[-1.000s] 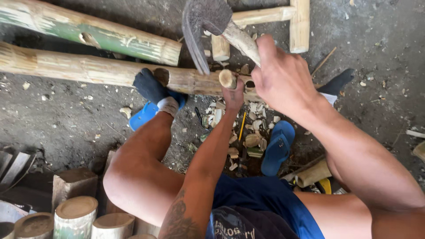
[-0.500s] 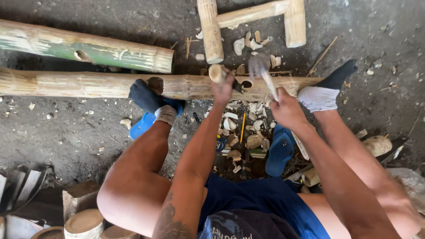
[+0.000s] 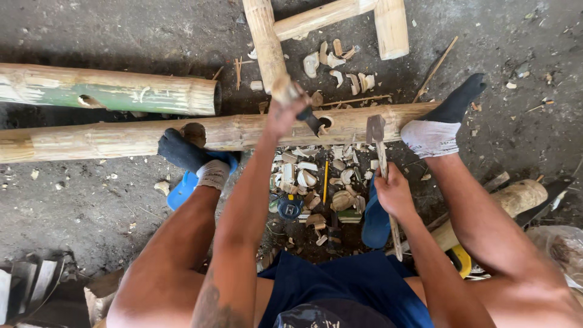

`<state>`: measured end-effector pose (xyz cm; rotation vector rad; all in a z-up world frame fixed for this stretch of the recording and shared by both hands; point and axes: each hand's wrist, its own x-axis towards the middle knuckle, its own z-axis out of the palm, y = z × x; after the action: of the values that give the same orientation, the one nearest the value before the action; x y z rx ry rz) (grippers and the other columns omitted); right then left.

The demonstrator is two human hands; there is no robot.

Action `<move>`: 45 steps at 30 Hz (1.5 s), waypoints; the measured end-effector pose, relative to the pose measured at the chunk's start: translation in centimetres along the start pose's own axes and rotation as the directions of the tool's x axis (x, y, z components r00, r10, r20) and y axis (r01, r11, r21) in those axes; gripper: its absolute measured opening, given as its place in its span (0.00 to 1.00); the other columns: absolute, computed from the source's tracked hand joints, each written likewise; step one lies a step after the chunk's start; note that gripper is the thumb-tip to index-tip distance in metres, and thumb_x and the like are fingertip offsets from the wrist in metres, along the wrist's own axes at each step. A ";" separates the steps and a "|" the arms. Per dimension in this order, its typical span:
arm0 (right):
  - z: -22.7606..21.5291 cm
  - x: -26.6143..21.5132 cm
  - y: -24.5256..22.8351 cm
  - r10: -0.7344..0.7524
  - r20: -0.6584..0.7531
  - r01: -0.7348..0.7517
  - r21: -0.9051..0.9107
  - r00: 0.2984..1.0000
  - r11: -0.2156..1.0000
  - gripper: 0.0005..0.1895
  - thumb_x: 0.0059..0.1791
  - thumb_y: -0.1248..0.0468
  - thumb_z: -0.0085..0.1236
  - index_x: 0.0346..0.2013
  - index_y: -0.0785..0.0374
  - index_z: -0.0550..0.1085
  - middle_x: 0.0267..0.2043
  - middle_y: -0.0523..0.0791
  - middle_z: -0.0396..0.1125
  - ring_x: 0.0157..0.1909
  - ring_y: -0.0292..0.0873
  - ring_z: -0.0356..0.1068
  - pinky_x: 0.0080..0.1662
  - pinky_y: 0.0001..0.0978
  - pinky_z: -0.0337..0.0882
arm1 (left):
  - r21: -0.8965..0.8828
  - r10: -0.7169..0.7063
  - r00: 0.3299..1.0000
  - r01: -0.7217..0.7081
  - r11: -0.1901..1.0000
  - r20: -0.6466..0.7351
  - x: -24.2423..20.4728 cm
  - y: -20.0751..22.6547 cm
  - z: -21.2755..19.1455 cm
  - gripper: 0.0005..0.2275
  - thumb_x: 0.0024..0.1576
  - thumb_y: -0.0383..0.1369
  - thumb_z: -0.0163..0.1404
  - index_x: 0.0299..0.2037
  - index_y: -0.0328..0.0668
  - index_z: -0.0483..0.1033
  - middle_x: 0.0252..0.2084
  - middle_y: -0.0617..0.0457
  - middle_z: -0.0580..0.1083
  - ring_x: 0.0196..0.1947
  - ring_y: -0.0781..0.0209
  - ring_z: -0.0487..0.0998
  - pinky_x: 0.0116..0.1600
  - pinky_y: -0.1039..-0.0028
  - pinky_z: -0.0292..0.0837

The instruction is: The person sits on the ground and uses a chisel and hammer to carve a hole into a bamboo pole. They repeatedly strike the chisel to remove material, occasionally pause to clear debris, and continue shaping the opening.

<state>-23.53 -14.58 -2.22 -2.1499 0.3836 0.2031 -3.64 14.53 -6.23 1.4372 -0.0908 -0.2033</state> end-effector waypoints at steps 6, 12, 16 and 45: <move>0.9 0.0 1.3 0.104 0.038 -0.108 0.147 0.994 0.983 0.07 0.49 0.70 0.47 0.41 0.66 0.69 0.27 0.46 0.63 0.27 0.38 0.62 0.29 0.36 0.64 | 0.194 0.434 0.901 -0.430 0.882 0.024 -6.1 1.7 7.9 0.22 0.51 0.29 0.66 0.50 0.40 0.67 0.45 0.50 0.72 0.44 0.60 0.76 0.51 0.70 0.78; -1.6 -1.8 2.0 -0.004 -0.072 0.027 0.314 0.997 0.949 0.03 0.51 0.71 0.49 0.39 0.65 0.67 0.25 0.43 0.60 0.23 0.35 0.58 0.25 0.30 0.59 | -0.049 0.233 0.967 -0.239 0.970 -0.105 2.4 5.9 8.6 0.32 0.54 0.38 0.64 0.64 0.38 0.59 0.53 0.43 0.73 0.52 0.53 0.78 0.58 0.64 0.79; -4.9 -3.5 2.4 0.000 -0.197 0.077 0.381 0.980 0.922 0.06 0.52 0.74 0.50 0.41 0.62 0.67 0.26 0.40 0.60 0.23 0.31 0.58 0.24 0.25 0.58 | 0.299 0.137 0.986 -0.160 0.941 0.097 4.3 5.9 11.4 0.34 0.49 0.38 0.65 0.64 0.37 0.60 0.53 0.43 0.75 0.54 0.51 0.79 0.60 0.63 0.77; -17.1 -1.3 5.6 0.002 -0.638 0.438 0.531 0.770 0.725 0.08 0.60 0.64 0.49 0.51 0.64 0.68 0.39 0.47 0.67 0.37 0.41 0.68 0.41 0.27 0.70 | 0.592 -0.243 0.667 -0.364 0.719 0.705 3.9 3.0 18.0 0.34 0.44 0.39 0.67 0.61 0.38 0.67 0.51 0.40 0.78 0.48 0.44 0.81 0.56 0.60 0.76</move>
<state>-26.65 -31.41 3.56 -1.4635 0.4513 -0.7093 -2.89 -3.43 -1.12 2.0249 -1.0214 -0.7769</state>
